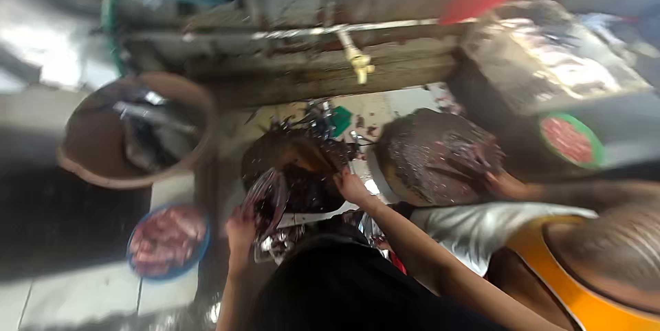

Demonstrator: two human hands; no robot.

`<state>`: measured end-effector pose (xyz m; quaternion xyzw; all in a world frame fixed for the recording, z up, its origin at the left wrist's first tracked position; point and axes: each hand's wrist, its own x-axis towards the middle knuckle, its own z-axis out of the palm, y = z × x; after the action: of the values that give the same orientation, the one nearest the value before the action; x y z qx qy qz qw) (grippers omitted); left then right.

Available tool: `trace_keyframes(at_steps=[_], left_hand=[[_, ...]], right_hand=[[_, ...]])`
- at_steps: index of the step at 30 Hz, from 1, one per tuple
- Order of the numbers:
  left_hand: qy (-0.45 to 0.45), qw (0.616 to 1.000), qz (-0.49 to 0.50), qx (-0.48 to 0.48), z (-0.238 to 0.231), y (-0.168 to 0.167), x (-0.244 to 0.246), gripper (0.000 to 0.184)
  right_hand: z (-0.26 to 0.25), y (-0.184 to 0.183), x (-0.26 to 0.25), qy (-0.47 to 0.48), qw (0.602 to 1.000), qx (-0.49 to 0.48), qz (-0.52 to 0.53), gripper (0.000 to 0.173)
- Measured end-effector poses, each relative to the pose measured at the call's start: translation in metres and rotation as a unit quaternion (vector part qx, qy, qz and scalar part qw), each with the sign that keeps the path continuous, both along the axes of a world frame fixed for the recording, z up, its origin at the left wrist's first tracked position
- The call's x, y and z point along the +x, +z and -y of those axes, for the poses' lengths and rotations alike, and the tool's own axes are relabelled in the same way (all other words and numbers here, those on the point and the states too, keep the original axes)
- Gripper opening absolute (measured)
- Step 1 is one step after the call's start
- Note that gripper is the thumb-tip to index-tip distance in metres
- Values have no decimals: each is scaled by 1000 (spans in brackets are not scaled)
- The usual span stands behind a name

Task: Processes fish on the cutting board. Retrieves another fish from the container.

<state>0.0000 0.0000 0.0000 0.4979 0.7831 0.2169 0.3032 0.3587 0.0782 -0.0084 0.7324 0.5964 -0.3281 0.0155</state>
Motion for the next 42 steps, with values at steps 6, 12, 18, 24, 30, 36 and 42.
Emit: trace_keyframes(at_steps=[6, 12, 18, 24, 30, 36, 42], left_hand=[[34, 998, 40, -25, 4, -7, 0, 41], [84, 994, 33, -60, -1, -8, 5, 37], [89, 994, 16, -56, 5, -2, 11, 29], [136, 988, 25, -73, 19, 20, 34, 27], [164, 982, 29, -90, 26, -7, 42, 37], [163, 985, 30, -55, 29, -15, 42, 38], [158, 987, 17, -12, 43, -8, 39, 28]], right_hand=[[5, 22, -30, 28, 987, 37, -153, 55], [3, 51, -89, 213, 962, 65, -155, 54], [-13, 107, -114, 247, 872, 239, -348, 39], [10, 47, -130, 317, 915, 191, -158, 54], [-4, 18, -148, 391, 920, -27, 2, 49], [-10, 34, -146, 364, 930, -39, -28, 49], [-4, 76, -120, 318, 928, 140, -134, 46]])
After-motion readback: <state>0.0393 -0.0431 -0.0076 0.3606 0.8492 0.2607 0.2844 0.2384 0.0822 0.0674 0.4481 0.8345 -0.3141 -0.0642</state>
